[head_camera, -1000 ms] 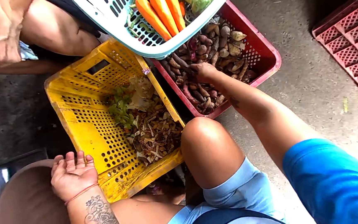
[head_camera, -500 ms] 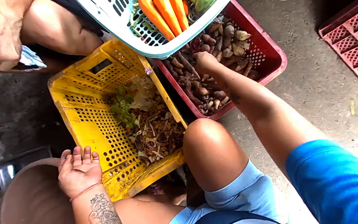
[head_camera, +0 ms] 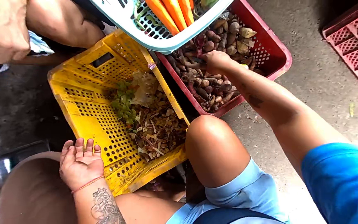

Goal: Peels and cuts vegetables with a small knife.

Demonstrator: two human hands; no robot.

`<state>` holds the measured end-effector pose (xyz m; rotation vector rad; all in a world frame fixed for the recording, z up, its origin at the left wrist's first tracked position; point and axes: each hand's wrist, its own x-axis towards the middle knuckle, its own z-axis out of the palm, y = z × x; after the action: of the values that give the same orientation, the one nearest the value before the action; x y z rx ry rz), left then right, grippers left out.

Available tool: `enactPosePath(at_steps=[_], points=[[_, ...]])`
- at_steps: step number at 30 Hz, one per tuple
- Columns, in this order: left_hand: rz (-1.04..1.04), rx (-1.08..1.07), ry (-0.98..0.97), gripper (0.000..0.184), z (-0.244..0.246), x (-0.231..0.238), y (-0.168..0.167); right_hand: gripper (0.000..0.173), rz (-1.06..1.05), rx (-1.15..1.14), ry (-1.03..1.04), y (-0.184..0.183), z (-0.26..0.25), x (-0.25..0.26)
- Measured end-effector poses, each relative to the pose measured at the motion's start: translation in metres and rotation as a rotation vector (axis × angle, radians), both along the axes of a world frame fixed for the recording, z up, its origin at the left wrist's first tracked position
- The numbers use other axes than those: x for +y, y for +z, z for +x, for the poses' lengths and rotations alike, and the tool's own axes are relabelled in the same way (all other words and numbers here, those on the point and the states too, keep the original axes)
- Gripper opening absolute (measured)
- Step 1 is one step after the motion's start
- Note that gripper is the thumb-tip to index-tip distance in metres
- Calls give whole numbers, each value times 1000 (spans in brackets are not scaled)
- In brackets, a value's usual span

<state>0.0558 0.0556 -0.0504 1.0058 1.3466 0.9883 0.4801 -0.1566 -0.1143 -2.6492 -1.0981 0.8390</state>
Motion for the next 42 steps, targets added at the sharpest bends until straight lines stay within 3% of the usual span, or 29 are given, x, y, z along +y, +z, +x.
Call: enactPosePath(at_steps=[3, 7, 9, 12, 15, 17, 20, 22, 25, 30, 42], points=[[145, 104, -149, 24, 5, -10, 1, 31, 40, -9, 114, 38, -15, -26], [362, 121, -671, 29, 12, -38, -1, 31, 392, 62, 285, 92, -62, -42], [338, 59, -855, 36, 22, -56, 1, 23, 560, 113, 290, 113, -91, -36], [176, -158, -930, 55, 36, -83, 9, 21, 799, 200, 300, 139, -134, -8], [143, -485, -863, 59, 33, -88, 20, 19, 859, 332, 374, 161, -182, 26], [225, -641, -742, 48, 24, -85, 29, 18, 815, 378, 419, 171, -211, 44], [308, -679, -504, 19, 7, -76, 38, 29, 811, 530, 369, 167, -242, 61], [254, -663, -344, 19, -5, -70, 43, 44, 818, 687, 232, 160, -260, 65], [191, -640, -213, 20, -21, -60, 48, 53, 823, 813, 165, 140, -289, 63], [219, -609, -225, 18, -28, -61, 49, 60, 849, 834, 336, 120, -308, 67], [274, -613, -358, 18, -10, -69, 40, 47, 934, 901, 237, 107, -299, 60]])
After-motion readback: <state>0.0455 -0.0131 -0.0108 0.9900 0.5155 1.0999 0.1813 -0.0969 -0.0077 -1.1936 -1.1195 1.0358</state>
